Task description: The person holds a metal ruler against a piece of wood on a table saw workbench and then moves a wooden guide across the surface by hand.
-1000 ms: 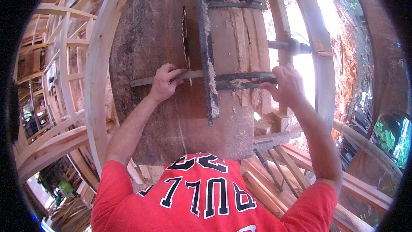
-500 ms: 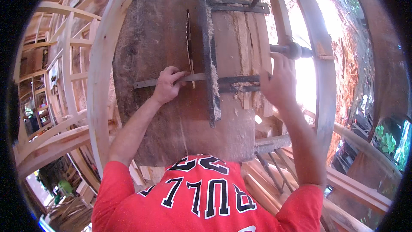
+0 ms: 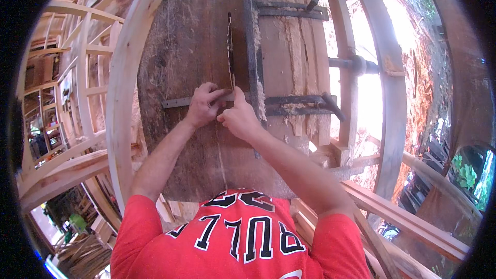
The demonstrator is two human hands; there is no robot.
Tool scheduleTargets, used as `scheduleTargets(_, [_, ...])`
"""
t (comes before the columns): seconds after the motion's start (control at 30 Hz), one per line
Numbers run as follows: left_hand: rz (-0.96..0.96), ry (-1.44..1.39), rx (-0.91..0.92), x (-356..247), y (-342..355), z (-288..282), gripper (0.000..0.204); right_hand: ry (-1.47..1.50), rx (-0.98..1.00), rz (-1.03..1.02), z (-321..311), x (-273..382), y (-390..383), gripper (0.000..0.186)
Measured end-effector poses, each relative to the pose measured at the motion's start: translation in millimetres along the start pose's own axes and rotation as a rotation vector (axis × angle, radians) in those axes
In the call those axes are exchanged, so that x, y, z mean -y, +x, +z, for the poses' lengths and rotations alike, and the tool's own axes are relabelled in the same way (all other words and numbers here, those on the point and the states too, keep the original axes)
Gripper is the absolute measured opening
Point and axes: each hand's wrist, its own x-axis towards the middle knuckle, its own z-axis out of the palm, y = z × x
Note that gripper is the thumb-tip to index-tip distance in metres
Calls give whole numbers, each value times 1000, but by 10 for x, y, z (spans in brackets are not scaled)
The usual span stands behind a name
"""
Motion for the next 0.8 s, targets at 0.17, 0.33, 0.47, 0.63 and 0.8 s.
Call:
scheduleTargets(0.17, [-11, 10, 30, -10, 6, -22, 40, -86, -54, -31, -8, 94, 50, 96])
scheduleTargets(0.33, [-40, 55, 40, -87, -194, -162, 41, 53, -152, -27, 14, 236, 49, 93])
scheduleTargets(0.47, [-250, -78, 31, -98, -406, -475, 43, 73, -166, -23, -71, 449, 101, 90])
scheduleTargets(0.63, [-376, -64, -231, 24, -306, -811, 43, 247, -119, -75, -304, 774, 429, 86])
scheduleTargets(0.8, [-278, -57, -360, -29, 494, -770, 45, 398, -54, -134, -611, 977, 861, 85])
